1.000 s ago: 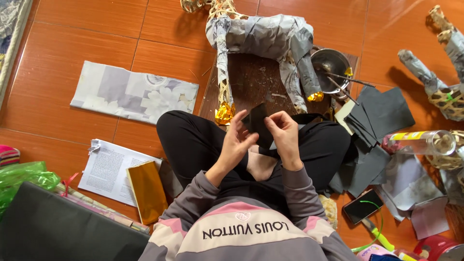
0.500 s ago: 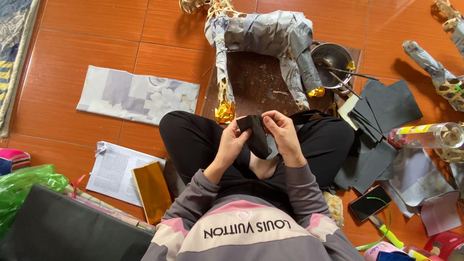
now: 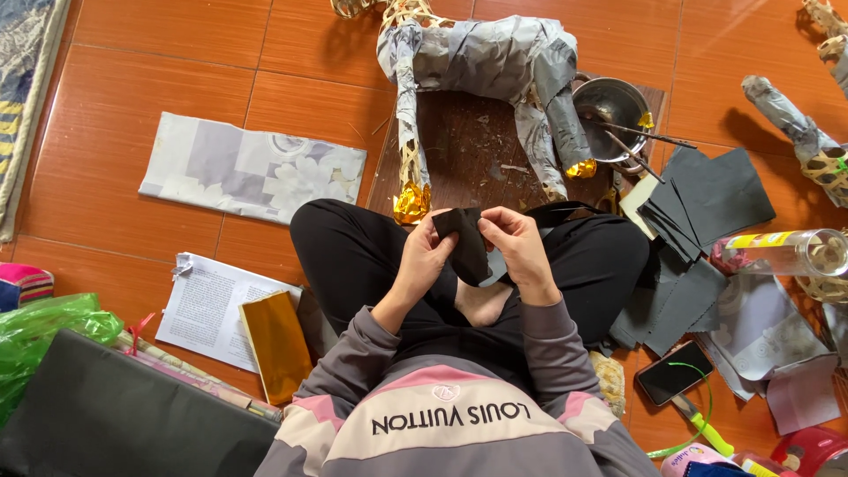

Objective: Wrapping a giraffe-shaped frame with material and applying adhesive to create a sculpture

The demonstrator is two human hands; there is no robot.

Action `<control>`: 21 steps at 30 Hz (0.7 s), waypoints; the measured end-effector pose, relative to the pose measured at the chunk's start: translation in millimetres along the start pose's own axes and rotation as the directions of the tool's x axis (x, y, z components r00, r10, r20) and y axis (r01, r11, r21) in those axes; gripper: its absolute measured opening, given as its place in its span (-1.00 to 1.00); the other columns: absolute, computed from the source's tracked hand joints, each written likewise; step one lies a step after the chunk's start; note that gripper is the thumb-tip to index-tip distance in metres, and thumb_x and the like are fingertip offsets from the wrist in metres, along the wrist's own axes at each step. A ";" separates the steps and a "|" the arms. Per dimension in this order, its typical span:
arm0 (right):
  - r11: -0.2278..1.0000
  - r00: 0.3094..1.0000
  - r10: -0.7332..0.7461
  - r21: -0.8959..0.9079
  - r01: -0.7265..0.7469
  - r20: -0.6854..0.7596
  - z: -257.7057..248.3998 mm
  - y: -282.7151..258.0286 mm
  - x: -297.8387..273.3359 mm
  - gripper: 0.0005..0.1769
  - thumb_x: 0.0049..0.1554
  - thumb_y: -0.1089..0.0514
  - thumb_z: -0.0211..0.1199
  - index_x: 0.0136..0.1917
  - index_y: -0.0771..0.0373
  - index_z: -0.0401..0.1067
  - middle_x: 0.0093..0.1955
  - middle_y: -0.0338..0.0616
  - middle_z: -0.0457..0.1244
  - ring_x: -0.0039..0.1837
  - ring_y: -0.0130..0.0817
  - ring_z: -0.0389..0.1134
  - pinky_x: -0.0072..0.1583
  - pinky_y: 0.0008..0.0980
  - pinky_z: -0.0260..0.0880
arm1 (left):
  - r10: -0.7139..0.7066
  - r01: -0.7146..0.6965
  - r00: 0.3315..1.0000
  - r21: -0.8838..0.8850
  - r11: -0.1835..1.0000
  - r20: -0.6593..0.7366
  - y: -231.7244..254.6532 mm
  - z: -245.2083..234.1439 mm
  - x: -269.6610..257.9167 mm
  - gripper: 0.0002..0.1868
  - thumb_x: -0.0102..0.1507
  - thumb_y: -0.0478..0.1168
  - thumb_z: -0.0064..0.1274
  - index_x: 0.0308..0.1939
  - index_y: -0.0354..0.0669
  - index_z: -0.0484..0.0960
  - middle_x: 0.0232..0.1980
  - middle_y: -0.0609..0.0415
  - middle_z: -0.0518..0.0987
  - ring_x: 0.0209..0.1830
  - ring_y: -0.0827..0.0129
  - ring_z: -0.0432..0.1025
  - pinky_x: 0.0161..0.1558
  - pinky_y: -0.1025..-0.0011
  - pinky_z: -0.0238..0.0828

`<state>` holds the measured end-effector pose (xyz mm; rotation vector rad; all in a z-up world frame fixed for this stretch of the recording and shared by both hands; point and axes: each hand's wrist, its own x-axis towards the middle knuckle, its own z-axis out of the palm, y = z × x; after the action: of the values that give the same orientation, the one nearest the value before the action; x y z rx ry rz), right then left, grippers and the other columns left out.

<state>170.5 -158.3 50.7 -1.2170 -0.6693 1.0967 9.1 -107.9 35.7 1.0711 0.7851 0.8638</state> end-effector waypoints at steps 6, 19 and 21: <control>0.988 0.986 0.062 0.151 -0.038 -0.155 7.4 -0.8 1.6 -0.97 0.14 0.32 0.21 -0.12 0.31 0.47 -0.34 -0.27 0.22 -0.27 -0.59 0.26 -0.23 -0.61 0.39 | 0.402 -0.306 0.908 0.471 0.828 -0.116 46.4 17.3 -15.3 -0.48 0.19 -0.46 0.09 0.23 -0.40 0.33 -0.01 -0.37 0.50 -0.07 -0.13 0.51 -0.06 0.13 0.50; 0.958 0.973 -0.160 -0.263 0.113 -0.165 10.4 -29.4 4.7 -0.89 0.14 0.35 0.16 -0.17 0.23 0.48 -0.36 -0.26 0.25 -0.28 -0.54 0.27 -0.22 -0.49 0.36 | 0.268 -0.169 0.913 0.313 0.934 -0.308 28.5 19.9 -6.1 -0.94 0.18 -0.28 0.25 -0.34 -0.17 0.69 -0.53 0.07 0.58 -0.48 0.58 0.44 -0.47 0.52 0.43; 0.817 0.875 -0.427 -0.512 0.265 -0.227 -28.9 -19.9 32.3 -0.89 0.10 0.38 0.17 -0.22 0.26 0.46 -0.37 -0.12 0.21 -0.40 -0.42 0.26 -0.29 -0.46 0.30 | 0.303 -0.169 0.878 0.351 0.921 -0.372 34.2 7.2 -7.4 -0.94 0.16 -0.30 0.26 -0.36 -0.17 0.68 -0.54 0.03 0.55 -0.48 0.55 0.42 -0.48 0.46 0.41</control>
<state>213.8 -139.5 57.6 -1.5685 -0.8818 0.4012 4.9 -109.4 71.2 1.2970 1.1968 1.2382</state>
